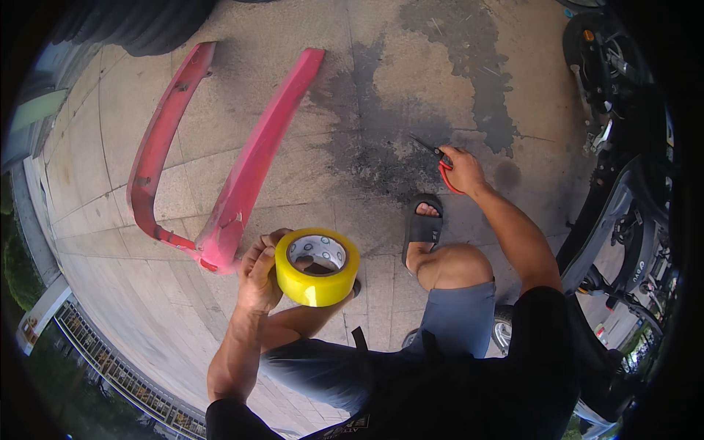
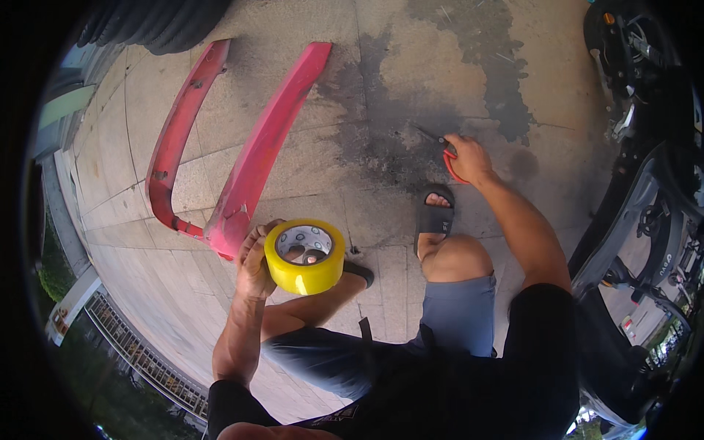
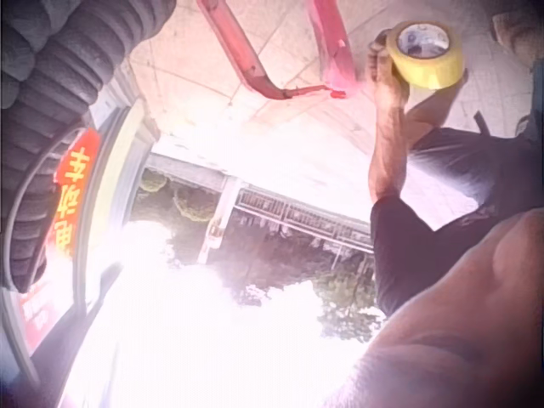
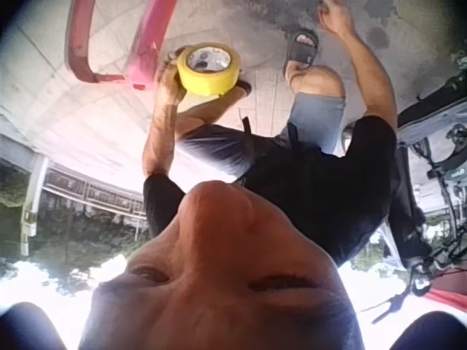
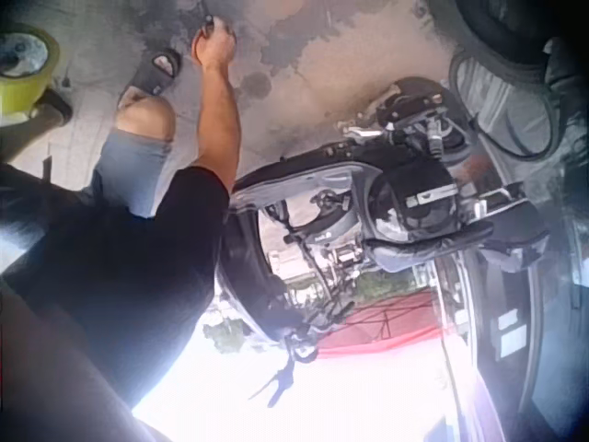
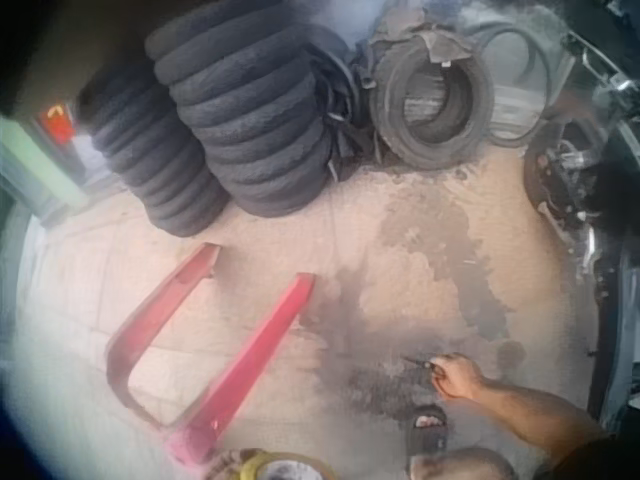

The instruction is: The person applies yellow tape to a pink motorcycle fender, smooths it, and trims the edges with scissors. They then use a utility knife to score or cut the taped area. The fender remains on the ground throughout the task.

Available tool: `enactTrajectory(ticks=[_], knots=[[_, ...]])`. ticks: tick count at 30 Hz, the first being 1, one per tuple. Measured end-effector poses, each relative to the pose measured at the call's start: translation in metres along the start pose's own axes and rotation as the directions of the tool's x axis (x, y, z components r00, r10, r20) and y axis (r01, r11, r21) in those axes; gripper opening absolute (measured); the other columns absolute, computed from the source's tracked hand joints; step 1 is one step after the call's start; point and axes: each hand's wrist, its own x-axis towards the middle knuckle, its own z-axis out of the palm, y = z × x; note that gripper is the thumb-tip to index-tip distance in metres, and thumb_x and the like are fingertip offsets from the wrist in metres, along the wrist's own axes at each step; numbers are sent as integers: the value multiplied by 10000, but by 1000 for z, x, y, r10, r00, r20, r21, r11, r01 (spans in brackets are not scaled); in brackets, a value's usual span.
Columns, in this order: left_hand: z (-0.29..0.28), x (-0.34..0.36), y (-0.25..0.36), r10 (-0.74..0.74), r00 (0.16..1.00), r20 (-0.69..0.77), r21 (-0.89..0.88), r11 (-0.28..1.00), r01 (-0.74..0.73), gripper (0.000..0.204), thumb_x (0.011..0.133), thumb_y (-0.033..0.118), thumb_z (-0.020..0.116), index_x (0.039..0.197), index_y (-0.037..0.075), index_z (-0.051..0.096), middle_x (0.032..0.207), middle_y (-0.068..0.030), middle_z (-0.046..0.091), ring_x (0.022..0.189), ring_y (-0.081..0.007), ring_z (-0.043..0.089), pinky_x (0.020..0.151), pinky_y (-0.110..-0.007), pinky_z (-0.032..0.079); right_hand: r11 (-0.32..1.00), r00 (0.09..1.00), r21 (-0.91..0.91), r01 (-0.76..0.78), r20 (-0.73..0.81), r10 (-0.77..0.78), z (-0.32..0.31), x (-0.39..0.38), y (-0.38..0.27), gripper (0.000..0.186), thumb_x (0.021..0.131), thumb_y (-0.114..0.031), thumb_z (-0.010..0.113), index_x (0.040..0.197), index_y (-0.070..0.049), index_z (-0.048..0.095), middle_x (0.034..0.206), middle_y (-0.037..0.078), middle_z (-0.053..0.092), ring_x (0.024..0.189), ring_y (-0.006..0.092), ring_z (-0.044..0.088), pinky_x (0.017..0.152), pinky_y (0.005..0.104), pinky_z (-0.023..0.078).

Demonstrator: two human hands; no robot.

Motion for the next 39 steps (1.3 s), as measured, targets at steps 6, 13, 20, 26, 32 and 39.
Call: enactTrajectory(ticks=[6,13,20,26,32,39], knots=[[3,143,-32,67,994,92,314,945,-92,184,1014,177,511,1055,-1,536,1214,-144,581,988,-171,594,850,-300,510,967,955,-227,115,-243,-170,55,100,1,497,837,-209,733,1309,-146,592,1277,163,584,1188,389,551,986,470,462],[22,172,-91,48,946,-319,248,968,34,224,1014,163,478,1147,-17,477,1094,-129,589,994,-262,625,841,-470,587,510,832,711,485,-194,-520,57,5,-108,1010,729,-687,755,1431,-25,457,1427,169,501,1366,332,437,1126,455,352],[-31,178,-108,595,804,0,931,293,-216,177,974,141,491,987,-23,557,806,-149,631,746,-245,629,666,-370,500,557,790,621,552,-176,-587,79,20,-150,564,727,-305,844,1124,-24,559,975,193,668,896,375,664,775,437,535],[-61,161,-78,550,831,-83,856,466,-222,137,967,108,489,979,-8,561,831,-104,611,750,-187,573,716,-341,484,515,702,533,671,-234,-673,78,16,-176,492,746,-289,819,1070,-26,558,897,205,670,810,396,672,704,476,527],[-62,166,-54,423,904,-68,740,629,-238,185,1024,208,520,1054,29,559,897,-50,609,839,-145,588,787,-314,475,504,740,618,604,-197,-643,62,16,-152,498,734,-238,837,1102,-32,572,916,155,675,838,334,685,724,402,535],[-38,156,-102,72,997,6,443,894,-67,472,1026,323,547,1324,-42,557,1195,-132,657,1114,-216,620,995,-384,478,522,722,571,634,-197,-663,56,6,-142,508,702,-212,849,1093,-28,581,952,154,661,873,343,660,767,417,529]])
